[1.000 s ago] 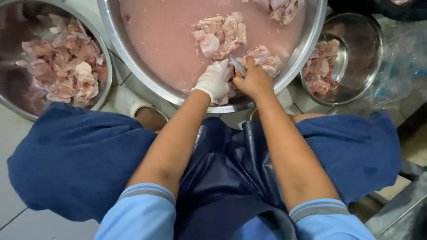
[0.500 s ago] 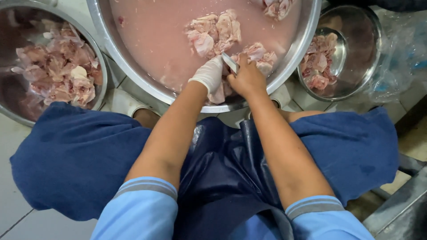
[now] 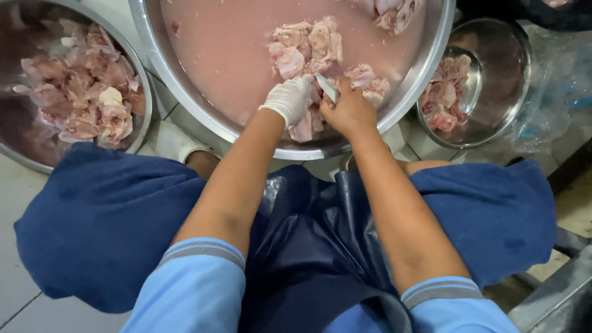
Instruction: A person wearing gloves uses a knife to trim and cut raw chicken pieces in a large basin of water.
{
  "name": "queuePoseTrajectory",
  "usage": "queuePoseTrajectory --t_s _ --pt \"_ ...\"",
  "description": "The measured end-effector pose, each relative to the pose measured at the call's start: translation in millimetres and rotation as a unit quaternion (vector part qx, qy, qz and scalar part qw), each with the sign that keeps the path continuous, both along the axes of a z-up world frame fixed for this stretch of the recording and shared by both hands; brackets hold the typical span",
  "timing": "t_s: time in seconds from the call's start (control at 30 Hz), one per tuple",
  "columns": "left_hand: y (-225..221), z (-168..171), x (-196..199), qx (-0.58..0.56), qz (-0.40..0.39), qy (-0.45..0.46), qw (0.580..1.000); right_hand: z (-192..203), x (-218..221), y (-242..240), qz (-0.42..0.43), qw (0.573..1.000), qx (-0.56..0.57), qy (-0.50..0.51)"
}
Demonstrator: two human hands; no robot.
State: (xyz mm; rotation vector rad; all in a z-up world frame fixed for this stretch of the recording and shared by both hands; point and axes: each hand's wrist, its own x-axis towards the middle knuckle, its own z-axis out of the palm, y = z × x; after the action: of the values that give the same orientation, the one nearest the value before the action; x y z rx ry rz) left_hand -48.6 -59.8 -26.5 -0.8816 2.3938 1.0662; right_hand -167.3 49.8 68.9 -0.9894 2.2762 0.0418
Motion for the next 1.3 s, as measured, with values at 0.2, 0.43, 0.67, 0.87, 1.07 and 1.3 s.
queuePoseTrajectory --t_s 0.2,0.43,0.67,0.87,1.07,1.3 --pt "9.1 -12.0 -10.2 0.079 0.035 0.037 0.996 -19.1 2.0 5.0 -0.019 1.000 -0.006 0.024" --pt "4.7 -23.6 -16.8 0.138 0.068 0.082 0.985 -12.3 -0.6 3.7 -0.008 1.000 -0.024 0.018" --pt "-0.8 -57.1 -19.8 0.144 0.065 0.103 0.982 -28.2 -13.0 8.7 0.000 0.999 -0.037 0.006" --pt "-17.6 -55.4 -11.9 0.133 0.055 0.114 0.983 -21.2 -44.5 25.0 -0.048 0.991 -0.085 -0.088" --pt "-5.5 -35.3 -18.8 0.128 0.081 0.055 0.987 -33.5 -46.9 32.9 -0.107 0.983 -0.094 -0.116" --pt "18.7 19.0 0.3 0.011 0.086 0.144 0.986 -15.7 -26.7 24.4 -0.073 0.993 -0.065 -0.064"
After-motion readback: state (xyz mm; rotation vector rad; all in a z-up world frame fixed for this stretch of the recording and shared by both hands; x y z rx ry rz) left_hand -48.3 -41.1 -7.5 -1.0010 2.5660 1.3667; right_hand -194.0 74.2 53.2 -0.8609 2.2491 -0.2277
